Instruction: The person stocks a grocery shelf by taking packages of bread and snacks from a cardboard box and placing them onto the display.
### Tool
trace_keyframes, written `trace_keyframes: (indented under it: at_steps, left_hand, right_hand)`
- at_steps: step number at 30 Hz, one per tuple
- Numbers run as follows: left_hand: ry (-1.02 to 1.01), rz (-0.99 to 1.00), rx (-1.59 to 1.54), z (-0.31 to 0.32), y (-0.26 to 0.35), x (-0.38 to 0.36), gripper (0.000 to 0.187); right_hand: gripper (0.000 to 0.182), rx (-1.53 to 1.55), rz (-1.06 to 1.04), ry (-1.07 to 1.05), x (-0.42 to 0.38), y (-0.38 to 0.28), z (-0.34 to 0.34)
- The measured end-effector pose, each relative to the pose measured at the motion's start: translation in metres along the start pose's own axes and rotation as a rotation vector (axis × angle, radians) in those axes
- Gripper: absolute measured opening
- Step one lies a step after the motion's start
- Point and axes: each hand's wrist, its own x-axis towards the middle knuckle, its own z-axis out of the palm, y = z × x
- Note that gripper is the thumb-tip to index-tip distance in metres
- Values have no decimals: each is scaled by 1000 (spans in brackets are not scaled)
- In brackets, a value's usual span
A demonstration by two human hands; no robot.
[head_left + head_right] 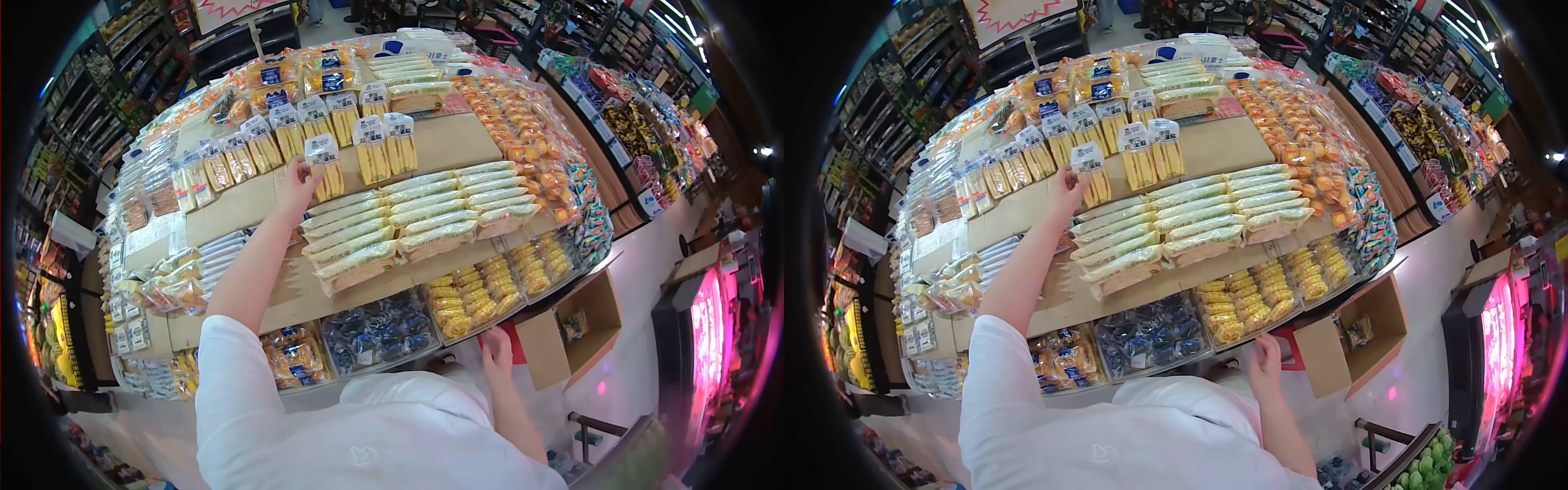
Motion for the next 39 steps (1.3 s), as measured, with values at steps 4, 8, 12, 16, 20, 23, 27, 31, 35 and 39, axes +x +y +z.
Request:
trace_keyframes:
  at_steps: [4, 8, 12, 16, 20, 23, 27, 31, 35, 39]
  left_hand:
    - [-15, 42, -35, 16, 14, 12, 39]
    - [33, 7, 39, 30, -3, 22, 42]
    - [71, 49, 32, 36, -9, 21, 44]
    - [191, -41, 36, 32, -36, 28, 58]
    - [267, 200, 208, 31, 5, -35, 46]
    - [23, 181, 131, 63, 63, -122, 43]
    - [-426, 175, -152, 131, 102, -223, 26]
    - [-669, 132, -120, 211, 110, -272, 14]
    - [-754, 7, -183, 299, 124, -292, 10]
    - [-809, 107, 5, 394, 137, -293, 12]
  right_hand:
    - [26, 114, 777, 99, -114, 104, -24]
    - [24, 151, 1076, 234, -201, 149, -41]
    - [21, -2, 1078, 145, -250, 165, -54]
    - [30, -301, 1083, 70, -278, 179, -61]
    - [33, -293, 1097, 112, -286, 214, -63]
    - [35, -304, 1039, 150, -260, 203, -72]
    - [37, -372, 844, 183, -223, 209, -92]
    - [40, -414, 686, 213, -151, 195, -138]
    - [43, -433, 561, 289, -94, 241, -190]
    - [47, -459, 490, 410, -36, 299, -257]
